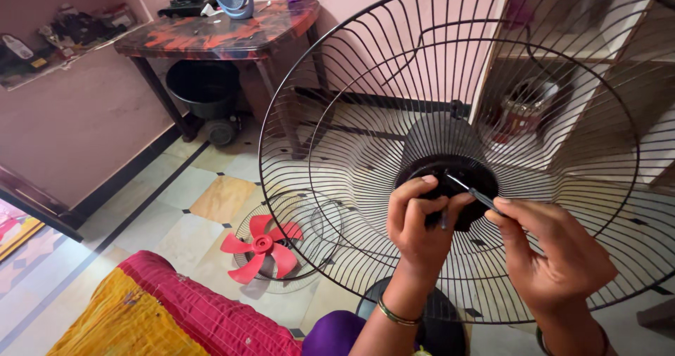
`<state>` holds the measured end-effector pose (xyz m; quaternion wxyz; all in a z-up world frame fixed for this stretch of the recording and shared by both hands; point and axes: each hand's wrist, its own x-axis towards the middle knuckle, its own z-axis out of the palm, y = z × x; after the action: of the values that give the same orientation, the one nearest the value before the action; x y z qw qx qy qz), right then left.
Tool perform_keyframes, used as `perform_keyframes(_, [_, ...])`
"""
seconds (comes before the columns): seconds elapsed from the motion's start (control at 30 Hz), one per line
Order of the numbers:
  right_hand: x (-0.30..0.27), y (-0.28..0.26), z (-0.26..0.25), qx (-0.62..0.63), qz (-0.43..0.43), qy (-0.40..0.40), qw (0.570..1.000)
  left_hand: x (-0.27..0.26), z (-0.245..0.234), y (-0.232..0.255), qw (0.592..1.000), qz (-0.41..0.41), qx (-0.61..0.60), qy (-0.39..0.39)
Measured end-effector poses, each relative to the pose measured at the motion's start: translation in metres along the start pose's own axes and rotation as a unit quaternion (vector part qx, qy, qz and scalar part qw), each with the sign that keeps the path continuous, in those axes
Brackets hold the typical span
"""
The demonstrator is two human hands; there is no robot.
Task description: The person uses a screwdriver to loosen and remove screws from the central hub of a standing electric fan. They repeatedly adjust the fan cage and remove the front grille, then continue unscrewing the central hub.
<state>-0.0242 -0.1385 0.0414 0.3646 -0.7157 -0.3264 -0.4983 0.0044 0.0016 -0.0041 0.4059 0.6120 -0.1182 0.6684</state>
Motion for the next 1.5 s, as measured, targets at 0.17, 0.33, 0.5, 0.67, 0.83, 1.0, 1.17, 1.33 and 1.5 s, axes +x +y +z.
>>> perform_keyframes(0.17, [0.003,-0.007,-0.001,-0.031,-0.016,-0.013,0.999,-0.001,-0.001,-0.002,1.000,0.007,-0.006,-0.009])
perform_keyframes(0.33, [0.015,-0.021,-0.004,-0.050,-0.055,-0.047,0.996,-0.002,0.000,-0.001,1.000,0.000,-0.003,0.004])
perform_keyframes(0.5, [0.027,-0.036,-0.002,-0.060,-0.082,-0.066,0.993,0.000,0.003,0.003,0.999,-0.013,-0.009,0.034])
perform_keyframes(0.67, [0.031,-0.033,-0.001,-0.060,-0.078,-0.065,0.993,0.000,0.006,0.006,0.999,-0.024,-0.027,0.024])
perform_keyframes(0.83, [0.020,-0.036,-0.002,-0.074,-0.059,-0.046,0.994,-0.009,-0.003,0.016,0.999,-0.047,-0.010,0.023])
perform_keyframes(1.0, [0.015,-0.033,-0.004,-0.080,-0.054,-0.050,0.994,-0.012,0.004,0.024,0.993,-0.107,-0.036,0.037])
perform_keyframes(1.17, [0.012,-0.030,-0.002,-0.077,-0.053,-0.065,0.994,-0.007,0.006,0.029,0.993,-0.097,-0.039,0.046])
perform_keyframes(1.33, [0.020,-0.027,-0.008,-0.038,-0.065,-0.054,0.996,0.002,-0.001,0.033,0.999,-0.029,0.011,0.019])
perform_keyframes(1.5, [0.026,-0.030,-0.010,0.005,-0.075,-0.082,0.994,0.002,0.003,0.036,0.999,-0.041,0.017,0.027])
